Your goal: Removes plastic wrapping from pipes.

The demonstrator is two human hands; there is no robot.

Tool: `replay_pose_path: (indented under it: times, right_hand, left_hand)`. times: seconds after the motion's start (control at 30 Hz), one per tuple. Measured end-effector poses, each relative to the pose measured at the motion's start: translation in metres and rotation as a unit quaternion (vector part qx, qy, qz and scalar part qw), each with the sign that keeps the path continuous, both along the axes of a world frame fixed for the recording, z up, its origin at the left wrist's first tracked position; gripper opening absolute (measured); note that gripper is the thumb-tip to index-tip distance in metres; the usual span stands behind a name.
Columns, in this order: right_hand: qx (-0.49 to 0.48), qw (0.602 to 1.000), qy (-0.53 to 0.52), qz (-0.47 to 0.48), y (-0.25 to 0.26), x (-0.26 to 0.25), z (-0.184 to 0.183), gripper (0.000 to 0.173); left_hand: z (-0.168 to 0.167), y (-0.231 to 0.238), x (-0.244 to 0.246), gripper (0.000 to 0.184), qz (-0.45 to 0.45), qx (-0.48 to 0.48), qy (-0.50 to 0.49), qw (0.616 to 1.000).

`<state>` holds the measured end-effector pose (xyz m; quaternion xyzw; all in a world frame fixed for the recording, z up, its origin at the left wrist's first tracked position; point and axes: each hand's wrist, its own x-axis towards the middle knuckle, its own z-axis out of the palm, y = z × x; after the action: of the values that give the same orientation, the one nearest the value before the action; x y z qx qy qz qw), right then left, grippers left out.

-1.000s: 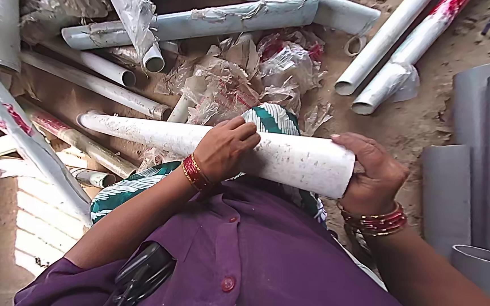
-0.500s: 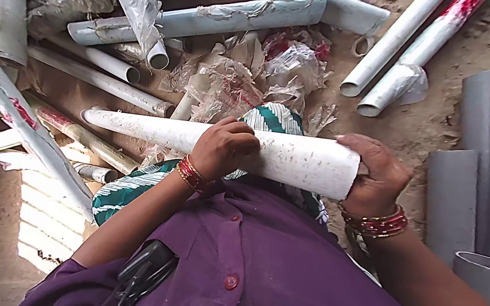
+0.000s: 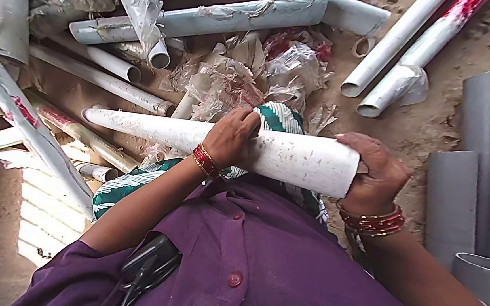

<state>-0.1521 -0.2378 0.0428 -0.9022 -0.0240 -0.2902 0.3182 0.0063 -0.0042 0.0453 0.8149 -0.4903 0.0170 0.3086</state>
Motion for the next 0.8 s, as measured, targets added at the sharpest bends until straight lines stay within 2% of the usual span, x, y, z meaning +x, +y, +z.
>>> replay_pose_path:
  times: [0.1,0.17,0.27,0.43,0.7,0.8]
  right_hand:
    - [-0.009,1.000,-0.004,0.000,0.000,0.000,-0.001,0.023]
    - [-0.010,1.000,-0.001,0.000,-0.001,-0.001,-0.001,0.024]
    - [-0.008,1.000,-0.003,-0.001,-0.001,0.000,-0.001,0.024]
    - [-0.002,1.000,-0.005,0.005,-0.001,0.001,-0.002,0.023]
    - [0.005,1.000,-0.007,0.016,-0.003,0.002,-0.001,0.023]
    - [-0.013,1.000,0.016,0.010,-0.009,0.004,0.003,0.023]
  left_hand:
    - [0.000,0.005,0.012,0.008,0.102,-0.022,0.026,0.994]
    - [0.004,0.012,0.016,0.013,0.124,-0.031,0.062,0.990]
    - [0.009,0.021,0.009,0.019,0.087,-0.022,0.107,0.990]
    - [0.014,0.019,-0.005,0.015,0.008,-0.020,0.106,0.994]
    - [0.032,0.005,-0.001,0.007,0.032,0.064,0.213,0.975]
    - [0.031,0.005,-0.004,0.006,0.037,0.061,0.230,0.971]
